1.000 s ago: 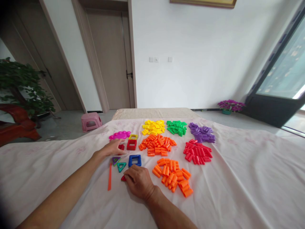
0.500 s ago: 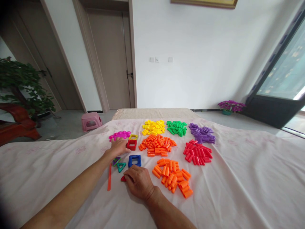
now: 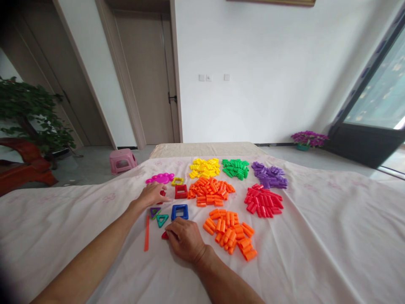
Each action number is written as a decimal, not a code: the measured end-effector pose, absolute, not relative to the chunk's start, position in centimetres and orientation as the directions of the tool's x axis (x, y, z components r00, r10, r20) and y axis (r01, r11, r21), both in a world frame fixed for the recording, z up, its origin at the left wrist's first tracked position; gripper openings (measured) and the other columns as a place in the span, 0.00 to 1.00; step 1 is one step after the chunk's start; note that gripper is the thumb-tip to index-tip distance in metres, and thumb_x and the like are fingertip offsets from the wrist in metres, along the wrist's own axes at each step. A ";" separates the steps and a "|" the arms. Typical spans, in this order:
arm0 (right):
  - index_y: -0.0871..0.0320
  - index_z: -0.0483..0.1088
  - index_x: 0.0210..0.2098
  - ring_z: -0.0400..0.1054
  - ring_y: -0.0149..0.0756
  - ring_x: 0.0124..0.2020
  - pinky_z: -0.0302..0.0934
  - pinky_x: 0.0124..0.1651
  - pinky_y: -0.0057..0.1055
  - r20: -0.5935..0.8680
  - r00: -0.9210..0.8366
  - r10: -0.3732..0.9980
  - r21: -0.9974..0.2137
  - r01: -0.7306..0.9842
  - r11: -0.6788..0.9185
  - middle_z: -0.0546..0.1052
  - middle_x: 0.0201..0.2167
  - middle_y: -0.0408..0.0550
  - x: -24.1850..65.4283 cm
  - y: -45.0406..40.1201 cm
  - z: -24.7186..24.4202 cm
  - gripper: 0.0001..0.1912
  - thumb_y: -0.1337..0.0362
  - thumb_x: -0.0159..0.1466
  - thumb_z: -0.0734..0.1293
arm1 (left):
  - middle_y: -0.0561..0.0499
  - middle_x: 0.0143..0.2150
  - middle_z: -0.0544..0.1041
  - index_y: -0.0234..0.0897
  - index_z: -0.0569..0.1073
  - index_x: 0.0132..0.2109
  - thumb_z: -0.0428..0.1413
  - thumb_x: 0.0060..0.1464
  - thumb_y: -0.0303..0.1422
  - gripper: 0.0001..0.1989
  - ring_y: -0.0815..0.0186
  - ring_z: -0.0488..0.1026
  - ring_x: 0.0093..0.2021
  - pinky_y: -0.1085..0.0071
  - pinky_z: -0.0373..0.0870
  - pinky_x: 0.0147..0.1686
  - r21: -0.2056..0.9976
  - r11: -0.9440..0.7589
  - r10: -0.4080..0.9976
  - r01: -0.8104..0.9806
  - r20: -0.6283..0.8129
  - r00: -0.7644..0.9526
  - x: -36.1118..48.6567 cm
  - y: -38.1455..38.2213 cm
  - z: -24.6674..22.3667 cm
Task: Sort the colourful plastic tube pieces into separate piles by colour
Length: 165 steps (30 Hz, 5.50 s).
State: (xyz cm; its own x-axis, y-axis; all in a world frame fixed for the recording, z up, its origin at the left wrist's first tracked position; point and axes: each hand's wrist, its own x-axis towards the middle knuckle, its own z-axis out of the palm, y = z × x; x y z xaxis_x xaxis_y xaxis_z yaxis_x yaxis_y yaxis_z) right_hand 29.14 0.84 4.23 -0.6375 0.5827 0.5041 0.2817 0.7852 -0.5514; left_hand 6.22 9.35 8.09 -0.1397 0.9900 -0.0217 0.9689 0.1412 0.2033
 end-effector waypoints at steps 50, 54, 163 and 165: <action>0.59 0.75 0.45 0.71 0.38 0.37 0.67 0.43 0.35 0.444 -0.227 0.867 -0.723 0.480 0.496 0.76 0.39 0.50 29.4 4.2 1.9 0.13 0.65 0.63 0.63 | 0.46 0.55 0.69 0.45 0.76 0.49 0.52 0.56 0.27 0.17 0.58 0.66 0.54 0.65 0.64 0.55 0.373 -0.118 0.986 0.920 0.157 0.063 10.2 -2.5 5.7; 0.61 0.76 0.43 0.71 0.37 0.33 0.66 0.39 0.34 0.402 -0.127 0.907 -0.797 0.439 0.414 0.78 0.38 0.51 28.9 5.3 4.1 0.14 0.62 0.62 0.64 | 0.44 0.56 0.69 0.43 0.76 0.51 0.52 0.53 0.23 0.20 0.56 0.64 0.55 0.63 0.63 0.56 0.349 -0.100 0.983 0.932 0.180 0.038 10.5 -2.6 5.9; 0.51 0.73 0.39 0.70 0.36 0.41 0.60 0.41 0.29 0.191 -0.563 0.804 -0.398 0.704 0.588 0.73 0.41 0.49 33.7 -1.3 4.1 0.13 0.67 0.71 0.57 | 0.26 0.59 0.70 0.33 0.72 0.51 0.69 0.33 0.45 0.37 0.39 0.70 0.58 0.58 0.69 0.49 0.470 0.539 0.807 0.699 -0.050 -0.589 -2.8 15.9 4.6; 0.50 0.73 0.39 0.71 0.36 0.42 0.60 0.40 0.28 0.187 -0.560 0.807 -0.389 0.712 0.584 0.74 0.42 0.49 33.7 -1.1 3.9 0.12 0.67 0.70 0.58 | 0.24 0.59 0.70 0.31 0.72 0.50 0.70 0.30 0.44 0.38 0.38 0.71 0.57 0.58 0.69 0.49 0.479 0.550 0.797 0.684 -0.057 -0.601 -3.1 16.1 4.6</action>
